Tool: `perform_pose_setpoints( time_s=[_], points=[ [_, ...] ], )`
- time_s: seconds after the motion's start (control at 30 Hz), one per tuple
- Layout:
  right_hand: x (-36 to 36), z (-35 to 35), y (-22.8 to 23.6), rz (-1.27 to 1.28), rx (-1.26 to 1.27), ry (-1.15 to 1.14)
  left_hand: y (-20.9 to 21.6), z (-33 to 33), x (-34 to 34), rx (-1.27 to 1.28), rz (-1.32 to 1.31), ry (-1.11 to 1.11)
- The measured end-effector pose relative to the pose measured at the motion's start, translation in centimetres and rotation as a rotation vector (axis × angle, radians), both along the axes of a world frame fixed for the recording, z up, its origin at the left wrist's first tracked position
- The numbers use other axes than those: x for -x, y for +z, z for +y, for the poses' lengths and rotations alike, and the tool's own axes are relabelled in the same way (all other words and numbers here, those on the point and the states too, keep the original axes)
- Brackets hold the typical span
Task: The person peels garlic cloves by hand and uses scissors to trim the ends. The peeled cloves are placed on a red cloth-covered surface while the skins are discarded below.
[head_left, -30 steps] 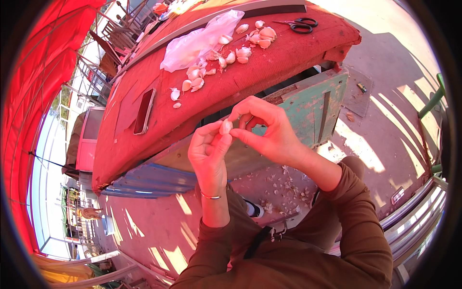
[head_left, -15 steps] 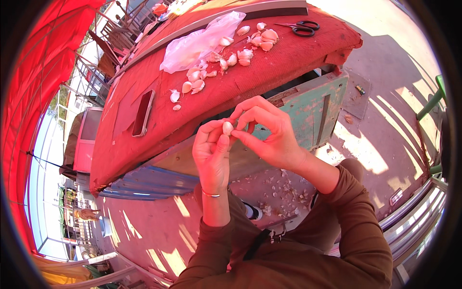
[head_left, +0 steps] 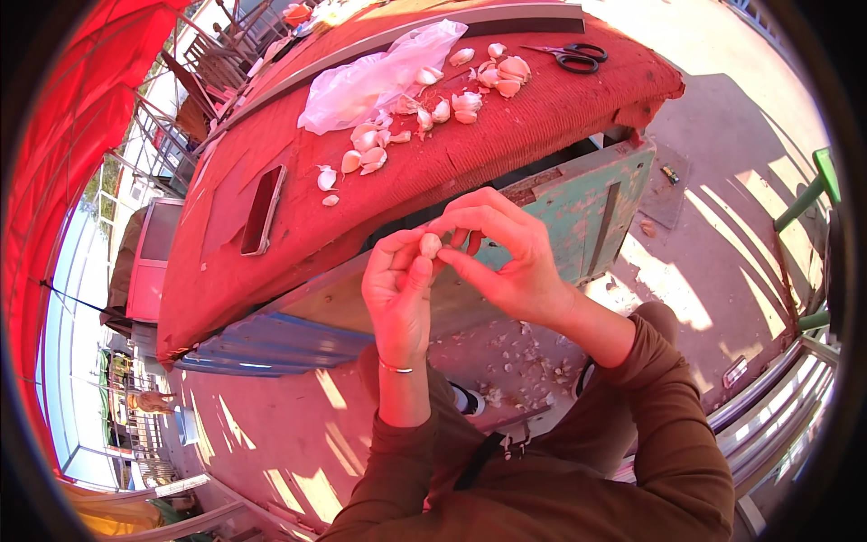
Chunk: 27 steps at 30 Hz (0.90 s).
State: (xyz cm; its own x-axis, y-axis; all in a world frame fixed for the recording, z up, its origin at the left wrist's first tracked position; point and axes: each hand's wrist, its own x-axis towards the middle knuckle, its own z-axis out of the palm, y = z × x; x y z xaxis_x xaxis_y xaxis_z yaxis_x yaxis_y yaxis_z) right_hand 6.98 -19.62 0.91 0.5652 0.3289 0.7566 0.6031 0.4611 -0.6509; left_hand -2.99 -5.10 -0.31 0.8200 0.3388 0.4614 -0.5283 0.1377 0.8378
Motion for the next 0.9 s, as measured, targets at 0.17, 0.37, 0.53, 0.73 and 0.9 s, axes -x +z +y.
perform_pose_setpoints(
  time_s=[0.17, 0.37, 0.53, 0.73, 0.9],
  points=[
    [-0.8, 0.3, -0.6, -0.097, -0.031, -0.003, 0.1, -0.1, -0.1, -0.01, 0.004, 0.023],
    [-0.8, 0.5, -0.4, -0.106, 0.003, 0.012, -0.4, 0.3, 0.1, -0.055, -0.001, 0.052],
    [-0.6, 0.6, -0.3, -0.1, 0.072, 0.044, 0.0, 0.2, 0.2, 0.003, 0.021, 0.15],
    [-1.3, 0.3, -1.2, -0.136, 0.107, 0.124, -0.8, 1.5, 0.4, 0.195, 0.004, -0.028],
    [-0.6, 0.6, -0.6, -0.115, 0.03, 0.002, -1.2, 1.1, 0.3, 0.231, 0.011, -0.087]
  ],
)
